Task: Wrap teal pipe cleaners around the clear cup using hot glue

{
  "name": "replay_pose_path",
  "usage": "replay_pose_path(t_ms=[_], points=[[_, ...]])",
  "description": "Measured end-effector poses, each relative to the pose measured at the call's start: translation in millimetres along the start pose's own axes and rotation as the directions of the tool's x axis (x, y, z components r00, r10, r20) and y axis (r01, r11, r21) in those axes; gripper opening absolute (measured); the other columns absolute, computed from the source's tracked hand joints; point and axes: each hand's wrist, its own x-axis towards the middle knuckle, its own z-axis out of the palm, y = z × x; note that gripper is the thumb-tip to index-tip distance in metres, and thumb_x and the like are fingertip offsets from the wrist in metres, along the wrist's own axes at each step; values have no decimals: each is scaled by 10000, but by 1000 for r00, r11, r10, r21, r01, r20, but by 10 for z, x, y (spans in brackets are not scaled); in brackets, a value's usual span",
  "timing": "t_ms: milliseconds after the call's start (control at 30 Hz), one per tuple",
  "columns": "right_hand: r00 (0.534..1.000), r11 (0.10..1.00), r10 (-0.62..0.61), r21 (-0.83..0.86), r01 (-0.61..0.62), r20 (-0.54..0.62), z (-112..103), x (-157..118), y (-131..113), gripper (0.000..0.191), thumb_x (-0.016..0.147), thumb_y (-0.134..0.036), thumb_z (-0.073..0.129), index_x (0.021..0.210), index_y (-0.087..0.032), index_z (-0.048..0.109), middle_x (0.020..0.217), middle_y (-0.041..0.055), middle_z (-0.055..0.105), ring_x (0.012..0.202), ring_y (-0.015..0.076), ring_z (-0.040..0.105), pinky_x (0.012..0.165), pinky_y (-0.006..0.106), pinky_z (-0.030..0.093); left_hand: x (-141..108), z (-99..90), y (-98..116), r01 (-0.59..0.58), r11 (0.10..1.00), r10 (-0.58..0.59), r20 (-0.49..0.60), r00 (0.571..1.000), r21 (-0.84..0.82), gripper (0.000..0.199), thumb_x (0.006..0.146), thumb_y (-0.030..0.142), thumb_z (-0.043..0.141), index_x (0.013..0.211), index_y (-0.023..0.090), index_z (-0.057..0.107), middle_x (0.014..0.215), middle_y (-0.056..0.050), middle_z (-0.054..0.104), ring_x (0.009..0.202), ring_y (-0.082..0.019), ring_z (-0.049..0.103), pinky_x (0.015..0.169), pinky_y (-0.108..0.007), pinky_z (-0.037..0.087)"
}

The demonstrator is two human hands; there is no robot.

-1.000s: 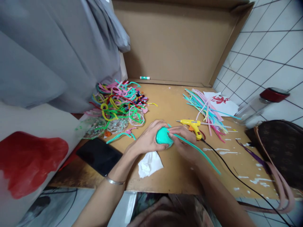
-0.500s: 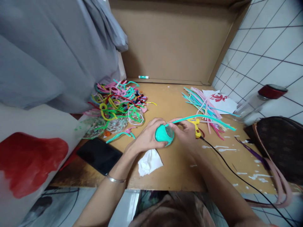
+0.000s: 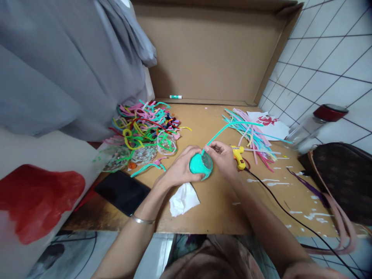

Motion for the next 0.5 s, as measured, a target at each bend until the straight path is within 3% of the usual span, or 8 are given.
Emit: replay_pose_path(t_ms=[200,500], points=[[999,999,29,20,-28,-26,68,-1,38,254,684,-447,668,717,-199,628,660,-9,635,608,125,573,606,266,472,12,8,-17,-5,1000,5,-7,1000,-20,696,629,239,767,1261,178,481,1296,-112,534,1217,-284,540,1079,-436,433],[990,971,-144,-190,143,8,117,-43,81,229,782,-422,621,831,-200,645,835,23,706,792,170,641,747,313,494,29,4,-32,83,997,-83,-62,995,-2,632,625,248,736,1212,199,509,1222,-78,567,1148,-284,566,1023,-430,464]])
